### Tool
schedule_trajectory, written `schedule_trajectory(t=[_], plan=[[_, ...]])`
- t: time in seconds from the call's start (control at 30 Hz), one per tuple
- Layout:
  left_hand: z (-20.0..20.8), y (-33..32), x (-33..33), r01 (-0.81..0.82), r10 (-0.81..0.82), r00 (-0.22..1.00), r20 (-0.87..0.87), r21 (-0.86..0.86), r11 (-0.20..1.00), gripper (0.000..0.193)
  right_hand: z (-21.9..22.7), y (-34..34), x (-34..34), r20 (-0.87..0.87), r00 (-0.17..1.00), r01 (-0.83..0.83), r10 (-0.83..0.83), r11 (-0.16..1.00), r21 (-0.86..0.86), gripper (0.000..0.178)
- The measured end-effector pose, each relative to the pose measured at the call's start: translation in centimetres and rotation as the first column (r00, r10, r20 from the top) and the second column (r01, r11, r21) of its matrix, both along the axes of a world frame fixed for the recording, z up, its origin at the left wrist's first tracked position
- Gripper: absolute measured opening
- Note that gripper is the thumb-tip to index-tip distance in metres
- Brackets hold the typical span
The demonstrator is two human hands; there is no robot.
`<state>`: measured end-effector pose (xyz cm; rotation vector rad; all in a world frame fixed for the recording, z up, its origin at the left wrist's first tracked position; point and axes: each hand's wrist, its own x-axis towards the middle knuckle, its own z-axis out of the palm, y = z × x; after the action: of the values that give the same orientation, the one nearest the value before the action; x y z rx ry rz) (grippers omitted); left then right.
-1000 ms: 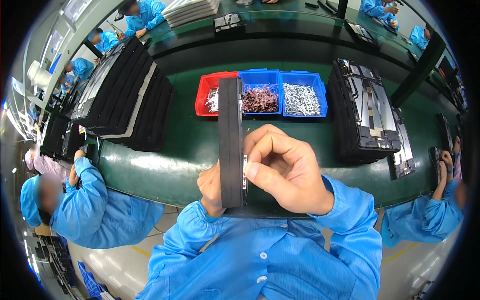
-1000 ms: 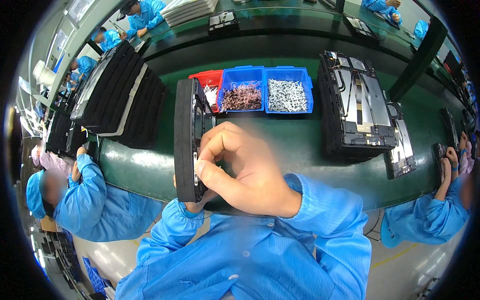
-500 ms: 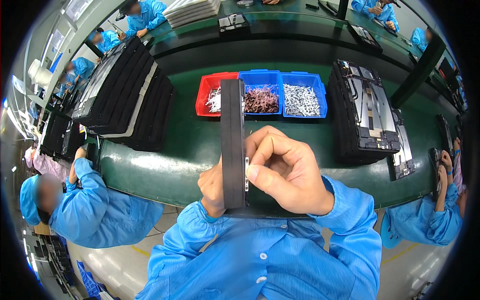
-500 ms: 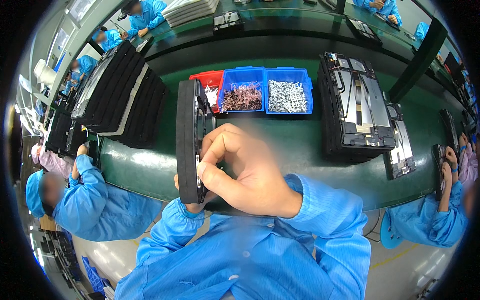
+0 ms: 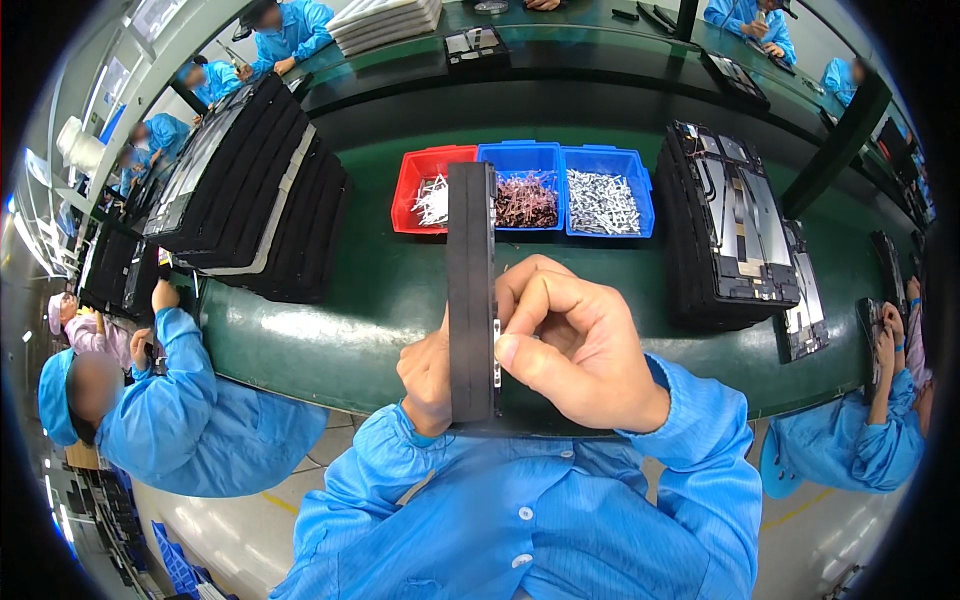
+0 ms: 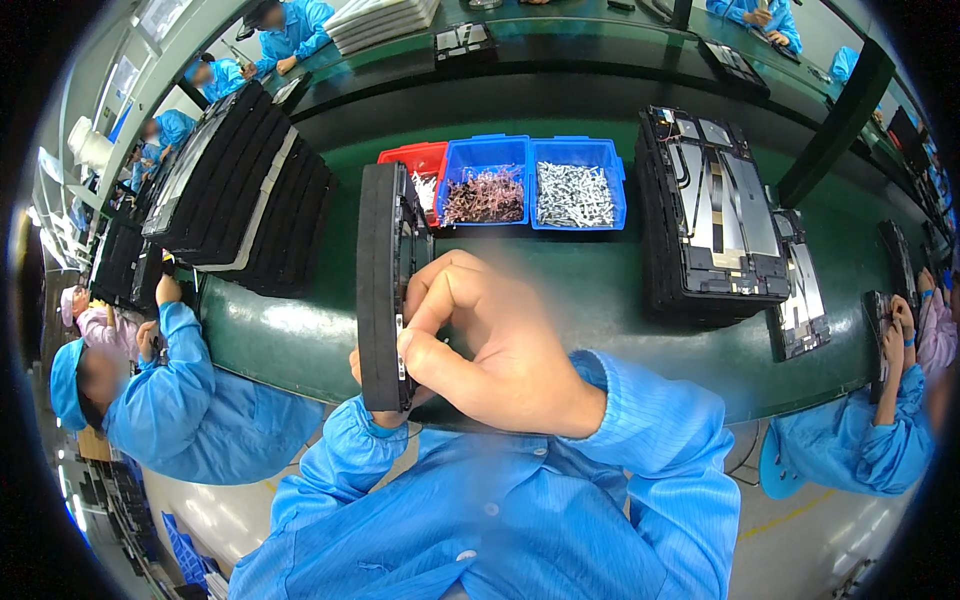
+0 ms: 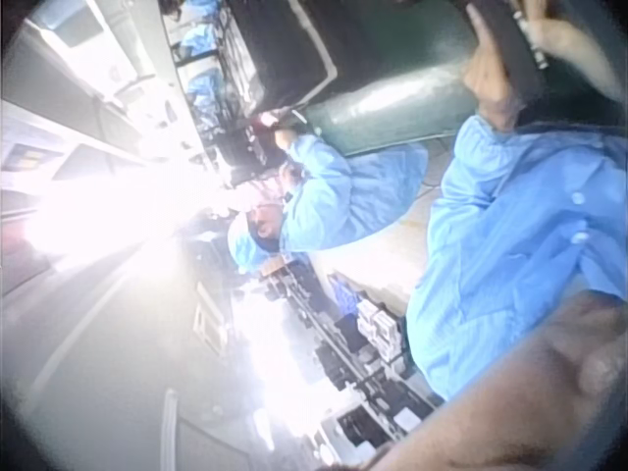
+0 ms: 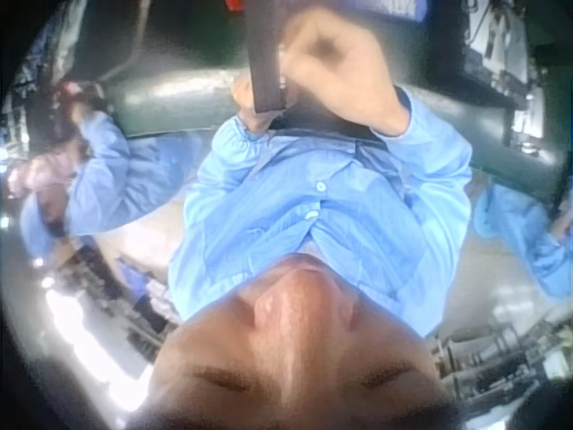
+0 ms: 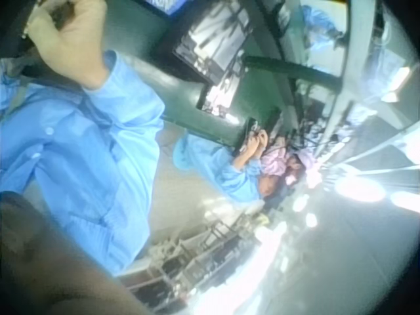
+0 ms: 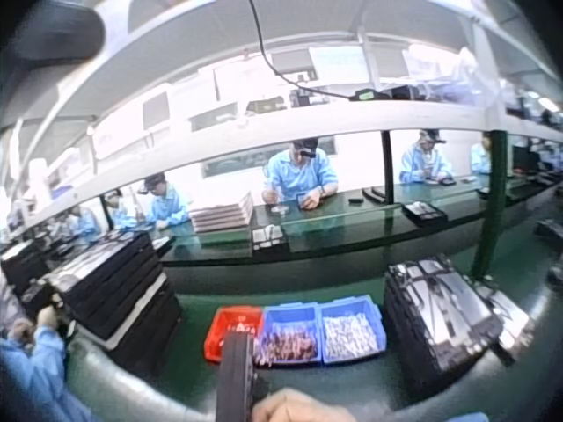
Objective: Assembling electronic components onto a device frame on a production line using a small manual tool.
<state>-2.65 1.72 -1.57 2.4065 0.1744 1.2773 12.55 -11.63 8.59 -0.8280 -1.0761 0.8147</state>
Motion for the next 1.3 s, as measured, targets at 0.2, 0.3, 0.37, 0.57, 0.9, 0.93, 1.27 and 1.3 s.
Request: schedule_trajectory(t=[0.2, 0.3, 0.37, 0.57, 0.9, 0.93, 1.27, 1.3], plan=[[-0.6, -0.2, -0.5, -0.022, 0.020, 0.999, -0.029, -0.042, 0.999, 0.033, 0.6, -0.3, 0.1, 0.016, 1.000, 0.006, -0.006, 1.000, -0.017, 0.007], [-0.6, 0.0, -0.4, -0.043, 0.041, 0.998, -0.038, -0.061, 0.997, 0.027, 0.9, -0.4, 0.0, -0.037, 0.999, -0.011, 0.008, 0.997, -0.079, 0.007], [0.2, 0.0, -0.1, -0.024, 0.022, 0.999, -0.041, -0.051, 0.998, 0.027, 1.2, -0.4, -0.1, -0.081, 0.997, -0.026, 0.016, 0.992, -0.124, 0.008], [2.6, -0.5, 1.2, -0.051, 0.043, 0.998, 0.048, 0.199, 0.979, 0.058, 1.3, -0.5, 0.1, -0.157, 0.987, -0.051, 0.020, 0.979, -0.196, 0.010], [1.3, 0.0, 1.2, 0.020, -0.030, 0.998, 0.055, 0.170, 0.985, 0.069, 2.4, -0.6, -0.2, -0.231, 0.973, -0.090, 0.024, 0.956, -0.278, 0.008], [1.2, 0.1, 1.3, 0.021, -0.035, 0.997, 0.072, 0.190, 0.981, 0.071, 2.2, -0.6, -0.4, -0.230, 0.973, -0.074, 0.009, 0.958, -0.276, 0.013], [1.0, -0.6, 1.4, 0.012, -0.017, 0.999, 0.046, 0.101, 0.995, 0.065, -2.2, -0.9, -2.9, -0.237, 0.970, -0.029, 0.048, 0.996, 0.083, 0.049], [0.9, -0.7, 1.6, -0.007, 0.001, 0.998, 0.070, 0.085, 0.996, 0.062, -2.2, -1.0, -2.8, -0.199, 0.980, 0.018, -0.004, 0.998, 0.068, 0.049]])
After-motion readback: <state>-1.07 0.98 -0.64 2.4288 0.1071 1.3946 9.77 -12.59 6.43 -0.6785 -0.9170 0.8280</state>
